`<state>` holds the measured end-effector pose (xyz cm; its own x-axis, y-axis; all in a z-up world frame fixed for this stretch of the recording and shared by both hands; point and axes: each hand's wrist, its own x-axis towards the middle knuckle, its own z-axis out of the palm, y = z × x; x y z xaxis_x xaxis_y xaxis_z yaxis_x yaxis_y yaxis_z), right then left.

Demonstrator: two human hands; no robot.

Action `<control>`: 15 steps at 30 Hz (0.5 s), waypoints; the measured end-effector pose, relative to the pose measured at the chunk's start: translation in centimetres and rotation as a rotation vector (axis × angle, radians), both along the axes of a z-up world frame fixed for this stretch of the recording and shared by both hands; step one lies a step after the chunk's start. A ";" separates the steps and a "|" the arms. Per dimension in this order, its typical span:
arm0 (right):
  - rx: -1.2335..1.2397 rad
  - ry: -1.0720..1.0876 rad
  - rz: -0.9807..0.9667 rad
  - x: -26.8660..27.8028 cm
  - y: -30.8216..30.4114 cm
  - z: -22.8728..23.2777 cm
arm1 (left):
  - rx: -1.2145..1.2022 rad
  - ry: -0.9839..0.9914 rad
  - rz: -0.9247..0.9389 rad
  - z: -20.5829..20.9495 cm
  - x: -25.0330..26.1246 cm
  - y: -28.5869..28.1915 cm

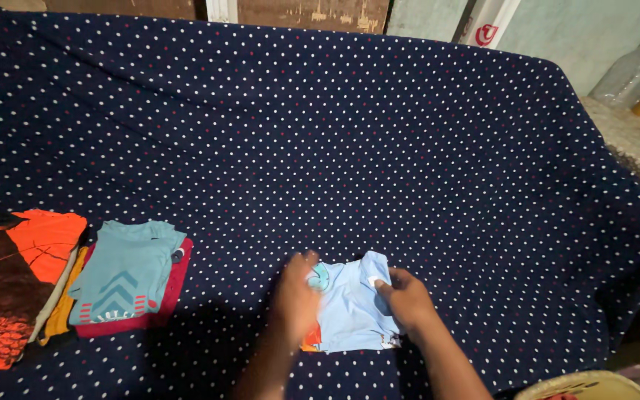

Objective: The person folds several shirts on a dark blue polka-dotted surface. They smooth and align each shirt, fold the sleeves and body, then place the folded items into a nearby basket. The shirts include an orange patterned shirt, a light blue shirt with a cartoon print, and a blue-and-white shirt.

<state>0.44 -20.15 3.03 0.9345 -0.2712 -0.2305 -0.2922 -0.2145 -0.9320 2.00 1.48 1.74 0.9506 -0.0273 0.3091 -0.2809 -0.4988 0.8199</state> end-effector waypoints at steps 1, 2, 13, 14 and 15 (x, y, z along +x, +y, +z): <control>0.055 -0.021 0.011 0.1 -0.1 -0.1 | 0.061 0.038 0.052 -0.5 1.7 0.8; 0.070 0.011 -0.005 0.0 -0.3 -0.2 | 0.122 0.076 0.105 -1.0 3.7 1.5; -0.013 0.146 0.064 0.4 -1.0 0.5 | 0.764 0.419 -0.442 0.0 10.9 4.7; -0.033 0.132 0.067 0.5 -1.0 0.2 | 0.827 0.484 -0.411 0.5 10.6 4.9; -0.053 0.117 0.073 0.5 -1.1 -0.1 | 0.836 0.425 -0.402 1.0 10.3 5.0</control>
<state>0.97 -21.23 2.90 0.9198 -0.2186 -0.3260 -0.3799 -0.2875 -0.8792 12.25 6.43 2.76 0.8501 -0.4211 -0.3162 -0.3208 -0.8903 0.3231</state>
